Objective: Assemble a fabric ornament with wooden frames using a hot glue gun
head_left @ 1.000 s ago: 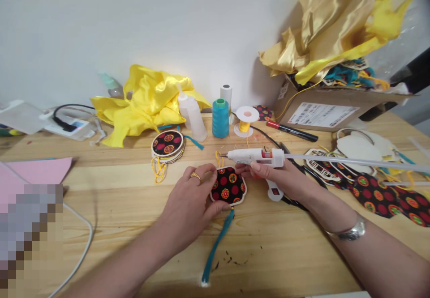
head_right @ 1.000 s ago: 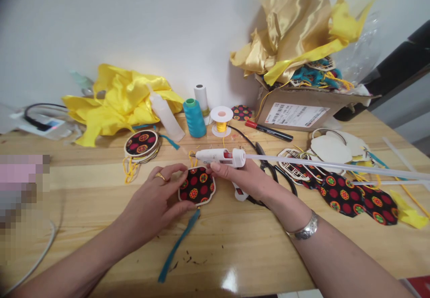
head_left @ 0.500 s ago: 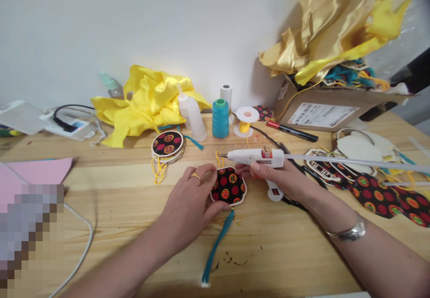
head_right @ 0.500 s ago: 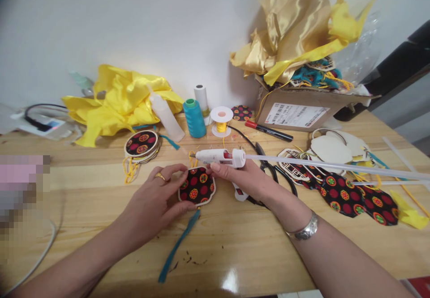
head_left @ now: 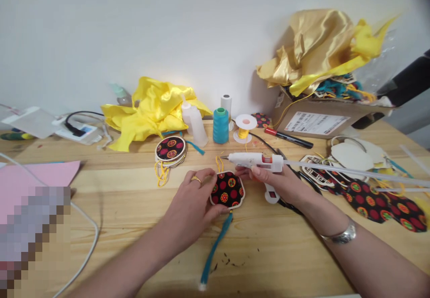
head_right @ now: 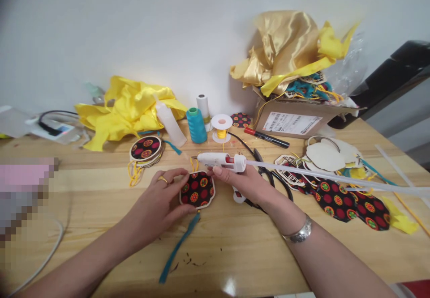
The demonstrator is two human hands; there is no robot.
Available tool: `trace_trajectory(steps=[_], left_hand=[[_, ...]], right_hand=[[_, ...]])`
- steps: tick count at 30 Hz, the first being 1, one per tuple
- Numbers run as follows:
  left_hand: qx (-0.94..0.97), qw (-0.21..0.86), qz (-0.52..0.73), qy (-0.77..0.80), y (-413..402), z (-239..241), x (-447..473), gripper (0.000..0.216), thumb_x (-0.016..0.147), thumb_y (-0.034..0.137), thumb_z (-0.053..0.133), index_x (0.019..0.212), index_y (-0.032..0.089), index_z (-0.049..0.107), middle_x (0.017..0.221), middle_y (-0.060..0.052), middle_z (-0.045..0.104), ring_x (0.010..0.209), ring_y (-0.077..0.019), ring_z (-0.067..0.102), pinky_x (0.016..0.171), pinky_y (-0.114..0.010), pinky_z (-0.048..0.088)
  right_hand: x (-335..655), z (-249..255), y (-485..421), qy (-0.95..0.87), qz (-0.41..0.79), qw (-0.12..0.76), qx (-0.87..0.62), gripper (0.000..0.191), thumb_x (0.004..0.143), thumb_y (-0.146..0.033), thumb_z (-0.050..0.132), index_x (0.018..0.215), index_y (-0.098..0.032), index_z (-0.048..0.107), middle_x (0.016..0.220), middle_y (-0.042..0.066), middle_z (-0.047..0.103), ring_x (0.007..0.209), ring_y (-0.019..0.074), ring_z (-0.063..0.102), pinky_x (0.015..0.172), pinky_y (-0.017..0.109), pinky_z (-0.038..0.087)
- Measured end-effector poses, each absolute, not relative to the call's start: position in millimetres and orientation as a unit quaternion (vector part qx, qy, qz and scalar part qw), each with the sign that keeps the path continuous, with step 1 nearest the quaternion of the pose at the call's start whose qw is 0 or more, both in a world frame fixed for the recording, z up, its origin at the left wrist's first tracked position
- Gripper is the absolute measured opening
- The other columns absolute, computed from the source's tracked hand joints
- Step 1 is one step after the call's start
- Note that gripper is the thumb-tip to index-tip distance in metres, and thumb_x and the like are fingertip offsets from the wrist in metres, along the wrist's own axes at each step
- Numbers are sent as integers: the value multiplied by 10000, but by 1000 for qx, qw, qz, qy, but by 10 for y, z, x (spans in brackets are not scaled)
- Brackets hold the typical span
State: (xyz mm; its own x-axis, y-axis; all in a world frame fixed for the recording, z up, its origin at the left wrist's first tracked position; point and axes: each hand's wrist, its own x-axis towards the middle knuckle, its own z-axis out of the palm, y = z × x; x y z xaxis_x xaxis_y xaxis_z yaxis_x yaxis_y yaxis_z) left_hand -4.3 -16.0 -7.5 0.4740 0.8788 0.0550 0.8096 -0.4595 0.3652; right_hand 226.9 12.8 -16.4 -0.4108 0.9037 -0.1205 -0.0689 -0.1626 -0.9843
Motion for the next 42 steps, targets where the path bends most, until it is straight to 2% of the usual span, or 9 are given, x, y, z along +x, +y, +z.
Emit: trace_trajectory(steps=[6,12,16,20,24,27,30,36,42], left_hand=[[836,158,136,507,-162,-107,-74,495,802,432,603,1214,160,571,1240,-118,543,1104,-295,438,971,-485,406],[835,164,147,505,-153,-87,-71,469,791,427,621,1196,193,582,1216,-105,566,1082,-288,464,954,-487,421],[835,153,128,512,-146,-69,-80,462,824,414,583,1199,143,581,1225,-134,567,1088,-296,479,946,-493,432],[835,107,143,521,-176,-18,-83,445,872,353,523,1238,99,542,1289,-173,533,1175,-308,461,980,-514,419],[874,67,128,465,-236,89,4,390,878,205,491,1251,99,536,1355,-165,502,1284,-303,399,1041,-495,384],[919,42,90,381,-259,144,132,264,878,201,505,1102,198,645,1300,-82,578,1322,-282,371,1089,-504,323],[927,64,44,366,-253,152,256,179,868,226,542,959,206,695,1255,-63,618,1329,-299,369,1121,-534,243],[889,91,6,448,-246,86,349,403,820,261,619,1219,235,566,1377,-99,520,1326,-314,373,1004,-562,385],[884,12,17,467,-246,3,335,412,847,286,571,1257,253,551,1399,-73,503,1332,-405,317,904,-546,460]], right_hand=[[2287,-146,156,-507,634,442,-382,310,816,-399,645,1050,-198,675,1052,82,707,1001,248,652,946,453,477],[2303,-129,164,-516,618,458,-377,328,823,-396,637,1089,-206,659,1057,81,702,995,244,650,943,467,478],[2313,-127,162,-519,617,457,-376,320,829,-395,630,1081,-202,660,1061,82,702,998,242,650,944,465,479],[2317,-128,165,-512,618,467,-372,317,827,-388,634,1089,-210,656,1072,75,700,1004,236,650,952,458,475],[2312,-125,178,-502,613,487,-366,307,816,-404,641,1049,-207,676,1048,77,706,981,235,655,942,456,480],[2308,-131,188,-492,610,500,-368,313,820,-412,634,1043,-197,680,1029,81,709,971,240,657,943,463,476],[2307,-141,190,-489,609,499,-375,311,818,-412,636,1037,-197,682,1028,80,710,969,241,657,945,463,474],[2310,-144,182,-498,609,493,-371,285,823,-391,636,1038,-209,680,1035,71,708,974,236,656,928,451,489],[2312,-146,191,-505,609,486,-372,265,835,-379,627,1037,-215,679,1047,63,703,978,222,652,924,425,491]])
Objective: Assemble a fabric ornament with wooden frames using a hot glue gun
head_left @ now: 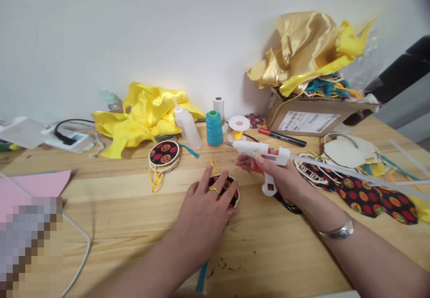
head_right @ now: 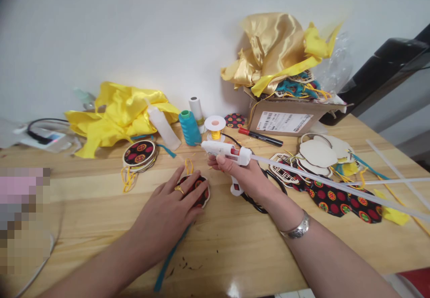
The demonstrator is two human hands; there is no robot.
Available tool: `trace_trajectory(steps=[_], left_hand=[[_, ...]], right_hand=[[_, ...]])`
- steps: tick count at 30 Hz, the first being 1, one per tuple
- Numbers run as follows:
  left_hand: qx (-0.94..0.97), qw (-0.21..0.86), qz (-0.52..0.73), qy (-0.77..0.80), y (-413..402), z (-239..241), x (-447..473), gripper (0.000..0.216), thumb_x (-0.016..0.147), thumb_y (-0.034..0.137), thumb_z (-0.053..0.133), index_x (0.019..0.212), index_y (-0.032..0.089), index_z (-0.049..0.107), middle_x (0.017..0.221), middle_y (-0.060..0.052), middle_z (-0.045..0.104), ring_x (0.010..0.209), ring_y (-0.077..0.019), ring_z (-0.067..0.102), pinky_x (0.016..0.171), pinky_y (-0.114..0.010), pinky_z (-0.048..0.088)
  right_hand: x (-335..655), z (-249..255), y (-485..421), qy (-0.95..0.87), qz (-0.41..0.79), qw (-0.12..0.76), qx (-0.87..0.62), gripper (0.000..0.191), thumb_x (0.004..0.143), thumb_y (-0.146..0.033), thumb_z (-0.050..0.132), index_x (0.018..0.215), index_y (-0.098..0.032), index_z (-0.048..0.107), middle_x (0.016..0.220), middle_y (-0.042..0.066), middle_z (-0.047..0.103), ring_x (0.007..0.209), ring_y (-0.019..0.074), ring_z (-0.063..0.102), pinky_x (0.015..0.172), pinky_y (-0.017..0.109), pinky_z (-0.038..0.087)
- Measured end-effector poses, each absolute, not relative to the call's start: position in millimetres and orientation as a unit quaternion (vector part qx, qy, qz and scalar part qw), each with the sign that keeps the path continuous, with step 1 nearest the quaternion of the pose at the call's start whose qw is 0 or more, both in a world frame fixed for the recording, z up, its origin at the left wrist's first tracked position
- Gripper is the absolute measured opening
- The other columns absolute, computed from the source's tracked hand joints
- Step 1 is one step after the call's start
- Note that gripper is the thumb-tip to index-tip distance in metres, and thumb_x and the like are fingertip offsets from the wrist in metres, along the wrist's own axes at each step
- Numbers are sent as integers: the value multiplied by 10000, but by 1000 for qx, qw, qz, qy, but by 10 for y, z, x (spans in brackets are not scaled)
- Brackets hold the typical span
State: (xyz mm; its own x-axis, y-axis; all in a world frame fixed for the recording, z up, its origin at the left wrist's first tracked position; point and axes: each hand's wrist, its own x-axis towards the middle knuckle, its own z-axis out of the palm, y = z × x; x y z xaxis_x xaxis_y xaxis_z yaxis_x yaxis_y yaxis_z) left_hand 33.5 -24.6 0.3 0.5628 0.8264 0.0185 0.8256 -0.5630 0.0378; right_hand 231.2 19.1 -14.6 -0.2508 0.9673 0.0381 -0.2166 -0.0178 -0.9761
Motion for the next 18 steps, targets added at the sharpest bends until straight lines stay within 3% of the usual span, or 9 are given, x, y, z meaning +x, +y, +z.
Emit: trace_trajectory(steps=[18], left_hand=[[881,23,14,472,-213,-58,334,390,879,367,518,1260,287,541,1425,-45,475,1283,-362,407,916,-523,441]], right_hand=[[2323,-173,200,-512,602,473,-389,307,834,-394,625,1068,-201,664,1057,74,702,1007,235,648,950,457,477]])
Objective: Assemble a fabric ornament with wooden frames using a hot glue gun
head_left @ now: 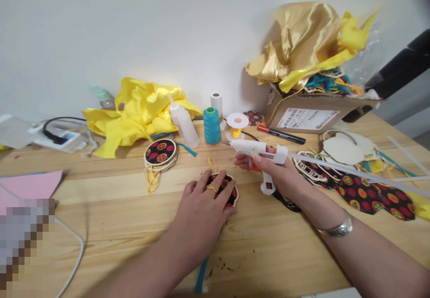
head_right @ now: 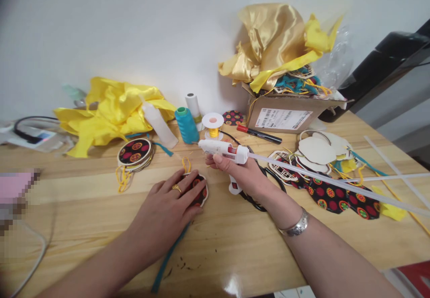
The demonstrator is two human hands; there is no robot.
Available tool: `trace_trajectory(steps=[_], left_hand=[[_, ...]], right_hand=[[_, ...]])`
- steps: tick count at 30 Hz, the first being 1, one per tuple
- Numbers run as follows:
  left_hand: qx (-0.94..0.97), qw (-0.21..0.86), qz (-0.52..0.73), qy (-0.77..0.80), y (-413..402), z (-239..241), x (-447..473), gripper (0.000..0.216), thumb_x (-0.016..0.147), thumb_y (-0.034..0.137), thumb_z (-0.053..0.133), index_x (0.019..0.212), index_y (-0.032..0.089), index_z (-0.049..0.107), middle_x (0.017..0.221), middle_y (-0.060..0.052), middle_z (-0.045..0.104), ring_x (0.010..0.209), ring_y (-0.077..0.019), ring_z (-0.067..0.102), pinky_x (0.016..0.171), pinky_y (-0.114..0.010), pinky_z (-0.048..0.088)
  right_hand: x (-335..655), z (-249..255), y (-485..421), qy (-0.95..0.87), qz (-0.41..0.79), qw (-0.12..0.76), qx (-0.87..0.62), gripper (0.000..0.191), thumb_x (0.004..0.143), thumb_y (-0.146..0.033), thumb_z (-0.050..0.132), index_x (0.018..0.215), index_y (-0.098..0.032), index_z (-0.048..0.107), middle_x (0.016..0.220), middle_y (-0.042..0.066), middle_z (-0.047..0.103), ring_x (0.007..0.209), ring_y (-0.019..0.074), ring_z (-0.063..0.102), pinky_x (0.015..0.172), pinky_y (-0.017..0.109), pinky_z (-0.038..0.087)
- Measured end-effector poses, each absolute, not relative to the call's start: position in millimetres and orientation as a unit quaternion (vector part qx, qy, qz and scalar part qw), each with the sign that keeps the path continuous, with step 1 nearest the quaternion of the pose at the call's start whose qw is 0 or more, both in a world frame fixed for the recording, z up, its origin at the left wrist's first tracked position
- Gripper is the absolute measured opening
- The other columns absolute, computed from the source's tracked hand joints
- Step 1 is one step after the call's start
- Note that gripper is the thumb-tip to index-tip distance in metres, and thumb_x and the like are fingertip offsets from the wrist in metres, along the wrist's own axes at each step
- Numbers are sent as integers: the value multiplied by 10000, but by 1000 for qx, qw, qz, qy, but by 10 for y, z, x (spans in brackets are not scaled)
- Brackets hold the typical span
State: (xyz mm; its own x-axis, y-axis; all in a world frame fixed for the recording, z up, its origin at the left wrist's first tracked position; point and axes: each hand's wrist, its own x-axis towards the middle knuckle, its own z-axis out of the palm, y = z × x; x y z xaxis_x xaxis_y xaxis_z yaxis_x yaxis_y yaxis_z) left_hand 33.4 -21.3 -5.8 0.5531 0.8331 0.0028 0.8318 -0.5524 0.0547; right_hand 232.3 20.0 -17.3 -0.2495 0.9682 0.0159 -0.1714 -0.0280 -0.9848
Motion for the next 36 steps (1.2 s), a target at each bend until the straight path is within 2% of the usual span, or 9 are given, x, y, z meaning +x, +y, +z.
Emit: trace_trajectory(steps=[11,18,22,27,31,34,36], left_hand=[[880,30,9,474,-235,-83,346,423,872,357,535,1281,252,545,1433,-87,456,1306,-357,390,963,-510,427],[877,21,9,479,-236,-100,342,407,892,393,489,1284,291,533,1428,-70,461,1307,-367,386,1003,-652,303],[878,21,7,479,-243,-95,336,412,902,395,467,1297,290,516,1436,-67,450,1315,-364,373,1004,-674,275],[873,34,6,486,-245,-93,336,402,909,374,453,1300,298,510,1443,-67,441,1312,-370,374,974,-696,280],[869,56,2,491,-230,-66,346,401,902,340,460,1297,300,515,1450,-65,435,1313,-375,367,962,-690,298],[864,76,-7,499,-233,-34,358,403,897,307,461,1296,298,519,1462,-63,415,1324,-374,350,967,-675,307],[861,83,-7,501,-241,-11,365,409,890,297,469,1296,294,520,1475,-72,392,1331,-381,336,967,-676,307]], right_hand=[[2334,-193,207,-510,604,472,-390,275,839,-373,626,1059,-213,669,1059,66,703,1009,224,649,940,437,483],[2326,-176,210,-510,603,476,-386,261,834,-377,630,1030,-213,681,1044,63,703,992,214,648,922,417,488],[2346,-129,219,-504,598,484,-392,294,819,-409,637,1023,-202,683,1031,68,701,967,218,648,894,406,494],[2438,-69,272,-516,553,501,-422,293,776,-467,660,801,-176,693,840,43,689,803,177,631,763,321,503],[2481,82,300,-473,570,507,-441,353,691,-506,718,833,-186,673,738,7,659,645,127,583,594,255,481],[2483,203,303,-444,594,490,-459,406,608,-500,773,806,-165,658,705,7,645,611,119,571,556,248,475],[2485,250,308,-446,596,468,-477,388,613,-473,778,790,-153,649,696,7,641,592,108,567,538,235,466]])
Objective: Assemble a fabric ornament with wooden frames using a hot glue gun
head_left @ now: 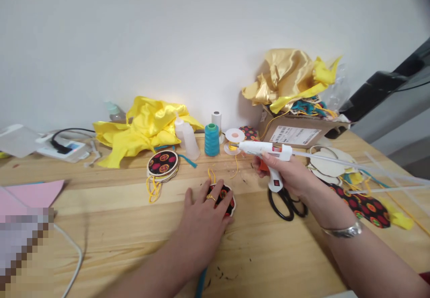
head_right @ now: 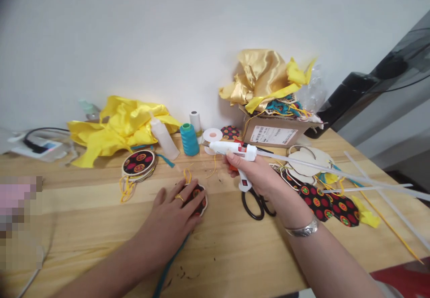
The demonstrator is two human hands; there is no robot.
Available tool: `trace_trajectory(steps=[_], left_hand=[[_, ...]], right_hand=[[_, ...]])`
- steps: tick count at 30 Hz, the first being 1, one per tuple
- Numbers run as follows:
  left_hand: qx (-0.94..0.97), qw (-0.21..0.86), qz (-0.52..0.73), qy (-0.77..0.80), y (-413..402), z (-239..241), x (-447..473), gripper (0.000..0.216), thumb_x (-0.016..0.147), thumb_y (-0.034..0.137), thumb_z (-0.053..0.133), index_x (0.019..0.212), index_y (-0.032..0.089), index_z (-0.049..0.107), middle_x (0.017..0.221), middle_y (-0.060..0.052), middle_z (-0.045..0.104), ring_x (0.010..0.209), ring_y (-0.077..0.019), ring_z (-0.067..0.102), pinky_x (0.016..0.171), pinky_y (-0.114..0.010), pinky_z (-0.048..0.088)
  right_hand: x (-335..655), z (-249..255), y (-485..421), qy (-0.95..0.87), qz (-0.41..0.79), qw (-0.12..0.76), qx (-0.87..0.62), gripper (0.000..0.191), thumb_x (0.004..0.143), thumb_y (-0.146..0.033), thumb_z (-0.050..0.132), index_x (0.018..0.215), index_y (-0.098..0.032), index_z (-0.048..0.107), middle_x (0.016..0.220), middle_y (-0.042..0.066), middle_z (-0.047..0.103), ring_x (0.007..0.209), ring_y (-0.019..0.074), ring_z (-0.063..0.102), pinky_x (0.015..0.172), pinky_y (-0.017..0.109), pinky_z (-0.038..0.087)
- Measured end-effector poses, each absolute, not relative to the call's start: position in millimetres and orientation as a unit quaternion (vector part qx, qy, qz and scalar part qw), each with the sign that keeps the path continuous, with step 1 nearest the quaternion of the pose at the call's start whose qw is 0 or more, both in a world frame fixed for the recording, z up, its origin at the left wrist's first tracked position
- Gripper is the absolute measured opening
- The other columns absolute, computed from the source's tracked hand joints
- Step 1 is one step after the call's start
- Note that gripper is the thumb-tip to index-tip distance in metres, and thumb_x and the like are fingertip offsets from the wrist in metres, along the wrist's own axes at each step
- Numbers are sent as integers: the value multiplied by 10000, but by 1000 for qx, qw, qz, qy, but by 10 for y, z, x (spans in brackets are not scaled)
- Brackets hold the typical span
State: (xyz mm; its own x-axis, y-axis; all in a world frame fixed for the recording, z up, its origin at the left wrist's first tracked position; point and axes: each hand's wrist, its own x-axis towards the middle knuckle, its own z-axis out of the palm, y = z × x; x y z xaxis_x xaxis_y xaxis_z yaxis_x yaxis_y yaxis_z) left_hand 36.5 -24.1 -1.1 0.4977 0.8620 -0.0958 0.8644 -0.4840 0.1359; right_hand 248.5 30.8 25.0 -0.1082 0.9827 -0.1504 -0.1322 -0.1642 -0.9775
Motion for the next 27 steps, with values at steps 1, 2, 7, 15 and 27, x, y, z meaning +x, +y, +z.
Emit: trace_trajectory(steps=[1,2,7,15,27], left_hand=[[861,85,-6,501,-245,1,367,415,886,293,474,1298,292,518,1480,-77,382,1336,-386,326,966,-681,305],[861,87,-5,501,-246,13,366,422,882,290,479,1302,287,515,1484,-84,374,1340,-391,316,964,-688,302],[850,95,4,518,-221,91,303,455,887,271,472,1341,243,474,1489,-112,354,1358,-384,279,976,-682,304],[856,87,29,508,-207,92,241,397,904,217,445,1292,207,524,1446,-112,432,1334,-351,350,985,-637,344],[682,273,333,591,-55,285,-53,476,889,333,433,1334,168,466,1437,-114,445,1317,-256,399,1077,-467,324]], right_hand=[[2489,261,313,-447,599,456,-483,368,631,-457,772,790,-151,644,684,3,636,578,102,565,523,229,461],[2497,266,321,-444,606,444,-489,347,649,-440,765,797,-153,638,665,-3,630,556,96,561,504,223,456],[2572,238,378,-409,643,404,-505,338,652,-388,777,842,-165,609,599,-15,621,497,101,577,415,192,437],[2621,99,404,-437,646,322,-537,360,634,-404,783,791,-116,635,663,49,663,540,113,608,404,175,424],[2591,365,262,-626,137,183,-746,216,722,-389,654,755,-175,667,582,34,630,531,189,554,487,288,335]])
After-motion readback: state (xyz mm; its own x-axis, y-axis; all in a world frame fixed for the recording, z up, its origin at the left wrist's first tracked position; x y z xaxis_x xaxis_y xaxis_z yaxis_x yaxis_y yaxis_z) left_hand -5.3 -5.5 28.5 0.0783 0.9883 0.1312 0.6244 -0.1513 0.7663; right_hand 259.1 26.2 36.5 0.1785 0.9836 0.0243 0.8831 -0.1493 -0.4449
